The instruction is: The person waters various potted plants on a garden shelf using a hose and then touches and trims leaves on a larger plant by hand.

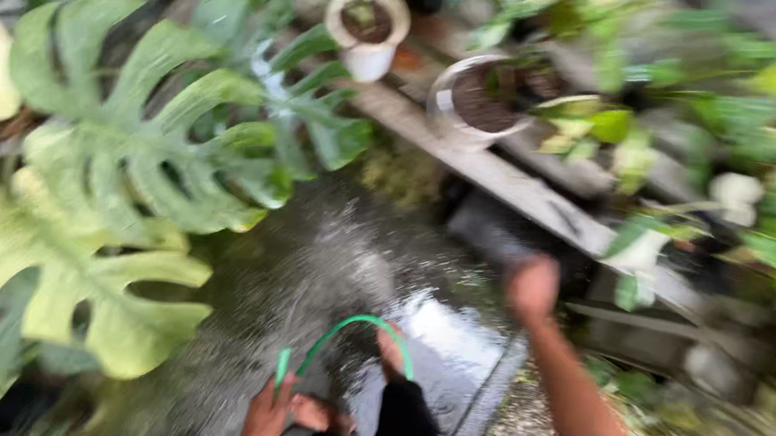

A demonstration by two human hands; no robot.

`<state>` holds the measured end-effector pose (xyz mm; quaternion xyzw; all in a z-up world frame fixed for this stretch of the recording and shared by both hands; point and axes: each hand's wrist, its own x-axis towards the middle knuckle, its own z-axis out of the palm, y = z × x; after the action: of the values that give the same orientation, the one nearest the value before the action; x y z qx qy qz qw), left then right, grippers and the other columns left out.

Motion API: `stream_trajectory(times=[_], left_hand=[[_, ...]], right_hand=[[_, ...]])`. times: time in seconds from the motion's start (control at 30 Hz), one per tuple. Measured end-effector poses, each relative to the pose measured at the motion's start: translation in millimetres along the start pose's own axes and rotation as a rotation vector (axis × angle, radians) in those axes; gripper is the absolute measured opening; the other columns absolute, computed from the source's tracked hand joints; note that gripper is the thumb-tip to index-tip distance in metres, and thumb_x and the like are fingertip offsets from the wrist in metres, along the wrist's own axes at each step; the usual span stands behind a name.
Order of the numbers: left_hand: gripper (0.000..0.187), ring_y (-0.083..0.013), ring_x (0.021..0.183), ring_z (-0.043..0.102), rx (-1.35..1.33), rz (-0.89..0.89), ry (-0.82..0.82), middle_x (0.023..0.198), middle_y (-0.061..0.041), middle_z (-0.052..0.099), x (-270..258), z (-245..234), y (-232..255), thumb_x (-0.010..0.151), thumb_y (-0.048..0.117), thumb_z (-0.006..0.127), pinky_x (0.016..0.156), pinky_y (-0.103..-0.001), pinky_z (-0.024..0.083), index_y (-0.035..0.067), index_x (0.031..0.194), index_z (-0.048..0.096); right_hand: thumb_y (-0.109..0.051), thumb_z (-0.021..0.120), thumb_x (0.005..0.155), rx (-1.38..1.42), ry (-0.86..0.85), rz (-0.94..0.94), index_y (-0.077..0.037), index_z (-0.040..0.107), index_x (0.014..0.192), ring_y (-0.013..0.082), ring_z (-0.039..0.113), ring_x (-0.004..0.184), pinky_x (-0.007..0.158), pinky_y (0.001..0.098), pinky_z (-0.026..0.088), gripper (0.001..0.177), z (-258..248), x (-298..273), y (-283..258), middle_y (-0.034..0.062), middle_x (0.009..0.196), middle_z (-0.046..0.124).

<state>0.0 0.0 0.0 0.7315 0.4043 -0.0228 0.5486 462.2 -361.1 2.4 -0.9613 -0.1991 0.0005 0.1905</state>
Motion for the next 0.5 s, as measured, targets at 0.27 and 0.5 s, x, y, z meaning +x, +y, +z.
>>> stream_trajectory(times=[0.27,0.5], left_hand=[[0.059,-0.0259,0.079,0.073,0.05,-0.485,0.093,0.082,-0.014,0.072,9.6,4.9,-64.8,0.097,0.06,0.044,0.074,-0.041,0.056,0.012,0.118,0.069],[0.059,-0.028,0.082,0.077,0.055,-0.669,0.139,0.085,-0.02,0.076,37.9,17.2,-152.0,0.097,0.058,0.045,0.074,-0.042,0.058,0.009,0.12,0.069]], right_hand=[[-0.012,0.054,0.107,-0.144,0.062,0.098,0.017,0.056,0.139,0.0515,0.052,0.125,0.106,0.0532,0.044,0.044,3.0,94.3,123.7,0.0385,0.136,0.052],[-0.01,0.059,0.109,-0.048,0.019,0.042,0.011,0.059,0.132,0.0397,0.059,0.117,0.098,0.044,0.049,0.031,82.5,15.2,95.6,0.0304,0.129,0.056]])
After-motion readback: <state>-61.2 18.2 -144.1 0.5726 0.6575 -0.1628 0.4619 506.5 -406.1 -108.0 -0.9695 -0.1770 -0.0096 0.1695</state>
